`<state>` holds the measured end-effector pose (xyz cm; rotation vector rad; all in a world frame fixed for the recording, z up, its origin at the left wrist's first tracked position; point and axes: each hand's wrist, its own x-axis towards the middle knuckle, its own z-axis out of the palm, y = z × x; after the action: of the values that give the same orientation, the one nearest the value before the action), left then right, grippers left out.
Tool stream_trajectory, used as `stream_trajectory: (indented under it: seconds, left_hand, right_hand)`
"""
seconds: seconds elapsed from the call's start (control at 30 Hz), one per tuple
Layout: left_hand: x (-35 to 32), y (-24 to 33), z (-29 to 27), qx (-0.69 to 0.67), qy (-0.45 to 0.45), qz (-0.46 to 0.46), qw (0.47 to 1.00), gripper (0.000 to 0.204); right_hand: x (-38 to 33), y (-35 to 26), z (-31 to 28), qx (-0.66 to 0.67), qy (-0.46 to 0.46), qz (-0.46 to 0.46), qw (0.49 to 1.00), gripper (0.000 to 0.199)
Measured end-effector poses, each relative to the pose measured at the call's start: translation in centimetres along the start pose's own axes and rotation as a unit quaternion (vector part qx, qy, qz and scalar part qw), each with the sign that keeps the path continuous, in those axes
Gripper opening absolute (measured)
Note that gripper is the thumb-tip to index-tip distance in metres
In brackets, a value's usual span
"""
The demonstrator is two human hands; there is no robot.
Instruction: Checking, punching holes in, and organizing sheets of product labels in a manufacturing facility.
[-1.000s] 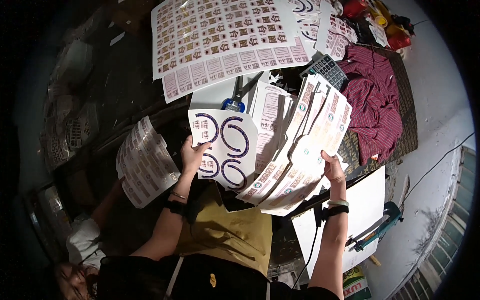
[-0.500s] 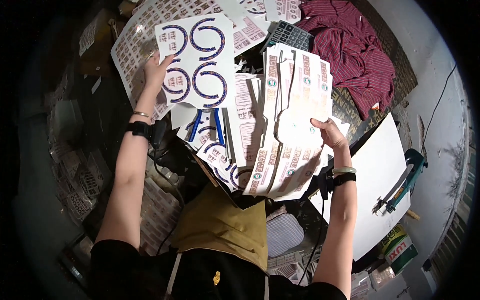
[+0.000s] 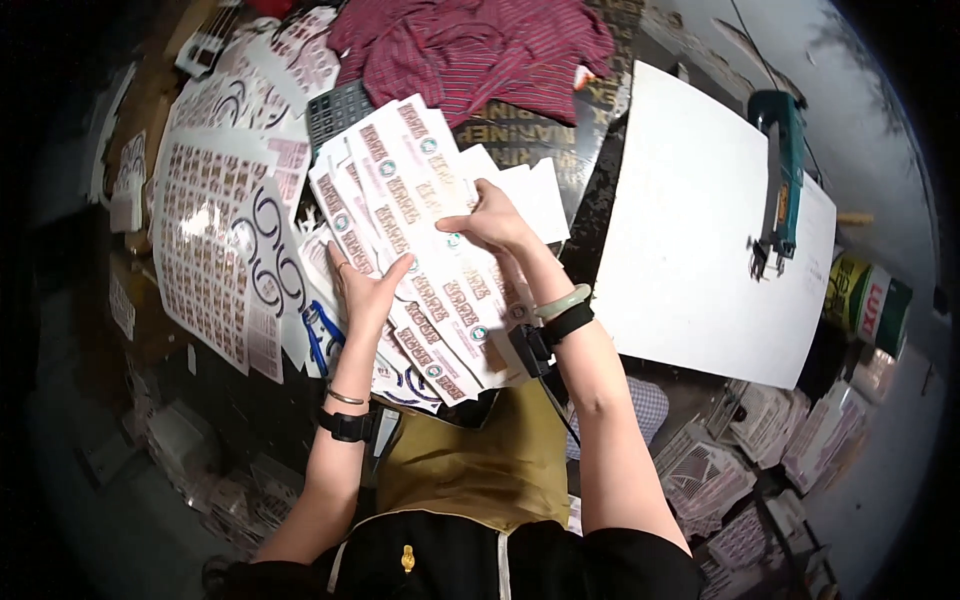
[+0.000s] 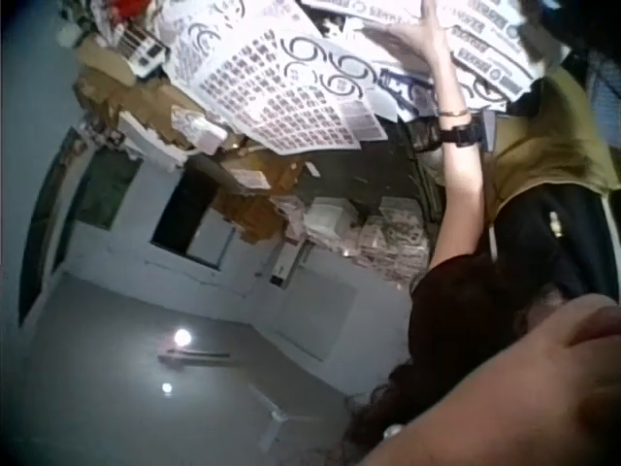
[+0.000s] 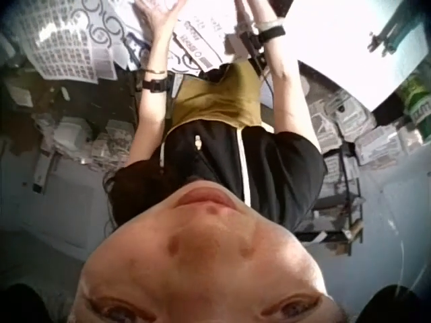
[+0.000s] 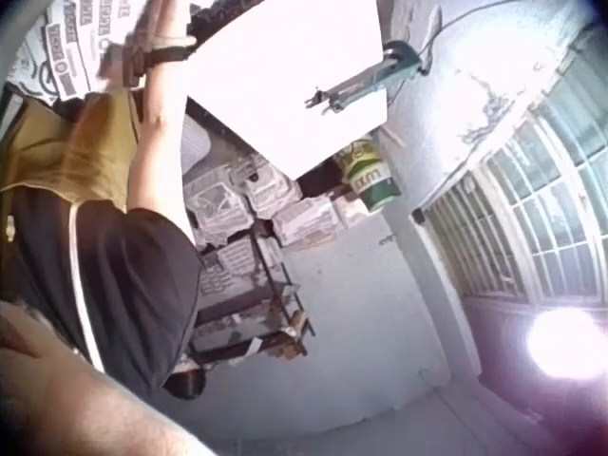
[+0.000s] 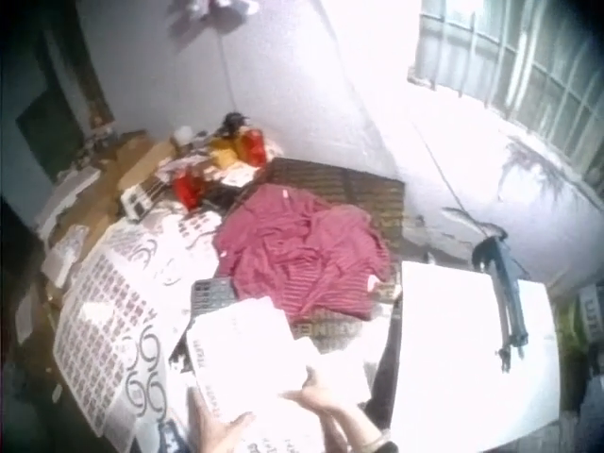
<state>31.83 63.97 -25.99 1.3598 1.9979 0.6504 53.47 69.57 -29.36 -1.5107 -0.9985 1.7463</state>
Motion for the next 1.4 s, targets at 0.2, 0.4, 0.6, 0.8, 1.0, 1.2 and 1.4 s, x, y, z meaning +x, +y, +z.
stream_trajectory:
  seconds: [0.2,0.4,0.6,0.8,1.0,1.2,1.4]
  left_hand:
    - [2.8,-2.1,0.3,-0.081,-0.063,0.049,0.994,0.101]
    - [7.9,0.9,-3.9,-0.051,-0.098,-0.07,0.991,0.108]
    - [12.0,-0.1,-7.2,0.048,-0.15,-0.029,0.987,0.085]
    - [1.4,1.6,-4.3,-0.008,-0.073,-0.049,0.996,0.095]
    - [-1.4,3.2,-1.0,-0.1,-0.122,-0.095,0.983,0.092]
    - [-1.7,-1.0,-2.1,0.006,-0.102,-0.125,0.987,0.094]
    - [-2.1,-0.1,-3.5,-0.06,-0.117,-0.143,0.981,0.088]
  right_hand:
    - [-6.7,5.1,-5.1,-0.161,0.374,-0.03,0.913,0.082]
    - [-12.7,10.1,-2.8,0.092,0.267,0.098,0.954,0.079]
    - [-10.2,6.6,-2.0,0.028,0.335,0.063,0.94,0.06]
    - [-5.6,2.3,-7.0,-0.236,0.324,-0.081,0.912,0.073]
    - [-2.3,0.3,-8.3,-0.226,0.227,0.069,0.945,0.072]
    - [-3.5,0.3,-9.3,-0.051,-0.033,0.046,0.997,0.056]
    - [-6.0,1.4,-9.0,0.105,-0.149,-0.173,0.968,0.059]
